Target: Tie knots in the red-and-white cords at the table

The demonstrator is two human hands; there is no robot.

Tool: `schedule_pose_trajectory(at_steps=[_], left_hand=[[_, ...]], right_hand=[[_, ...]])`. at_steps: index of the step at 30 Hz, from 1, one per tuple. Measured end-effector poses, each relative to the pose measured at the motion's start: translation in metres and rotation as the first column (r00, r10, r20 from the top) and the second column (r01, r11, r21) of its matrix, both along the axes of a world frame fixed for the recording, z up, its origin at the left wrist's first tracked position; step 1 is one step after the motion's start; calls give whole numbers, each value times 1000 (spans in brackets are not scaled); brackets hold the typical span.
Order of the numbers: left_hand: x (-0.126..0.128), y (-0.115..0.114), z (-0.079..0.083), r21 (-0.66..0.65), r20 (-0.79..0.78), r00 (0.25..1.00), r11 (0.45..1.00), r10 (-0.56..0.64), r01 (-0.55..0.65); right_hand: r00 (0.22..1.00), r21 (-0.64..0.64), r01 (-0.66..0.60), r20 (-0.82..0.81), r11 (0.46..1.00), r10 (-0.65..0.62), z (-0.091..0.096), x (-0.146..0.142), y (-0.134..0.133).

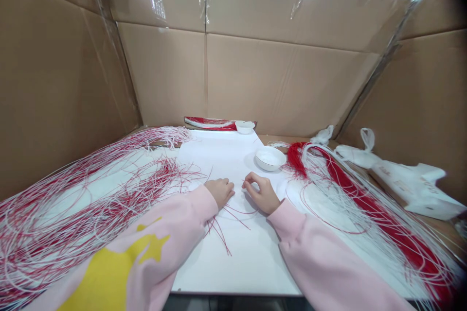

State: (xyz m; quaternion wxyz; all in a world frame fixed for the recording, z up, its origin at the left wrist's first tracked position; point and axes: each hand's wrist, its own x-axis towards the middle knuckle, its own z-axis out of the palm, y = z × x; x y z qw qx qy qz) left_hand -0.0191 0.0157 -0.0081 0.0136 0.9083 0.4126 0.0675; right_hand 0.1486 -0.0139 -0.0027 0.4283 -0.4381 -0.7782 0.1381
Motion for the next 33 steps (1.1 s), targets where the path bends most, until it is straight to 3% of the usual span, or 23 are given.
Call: schedule_pose_trajectory(at_steps=[6, 15, 17, 19, 20, 22, 24, 28, 33], left_hand=[[3, 3, -4, -53, 81, 997, 998, -15, 19], [1, 3, -3, -254, 425, 905, 963, 31, 86], [2, 4, -3, -406, 599, 789, 901, 139, 150], [3, 6, -5, -548, 739, 598, 792, 310, 267], [4, 7, -6, -588, 769, 510, 739, 385, 328], [5, 8, -7, -619, 782, 405, 672, 475, 407], [5, 9, -6, -638, 769, 354, 622, 531, 454], [5, 9, -3, -671, 732, 331, 544, 596, 503], [4, 8, -1, -688, 703, 310, 504, 640, 522]], right_hand=[[1000, 7, -5, 9, 1000, 5, 0, 0, 0], [1000, 50, -4, -2, 999, 5, 3, -1, -3], [1000, 64, -5, -8, 998, 5, 4, -1, -3], [1000, 77, -9, -15, 997, 10, 4, -2, -4], [1000, 82, -13, -19, 997, 14, 5, -3, -4], [999, 88, -23, -23, 996, 25, 5, -4, -5], [999, 89, -38, -25, 995, 40, 5, -5, -6], [997, 92, -71, -35, 993, 75, 7, -8, -8], [995, 105, -86, -39, 991, 91, 8, -8, -10]])
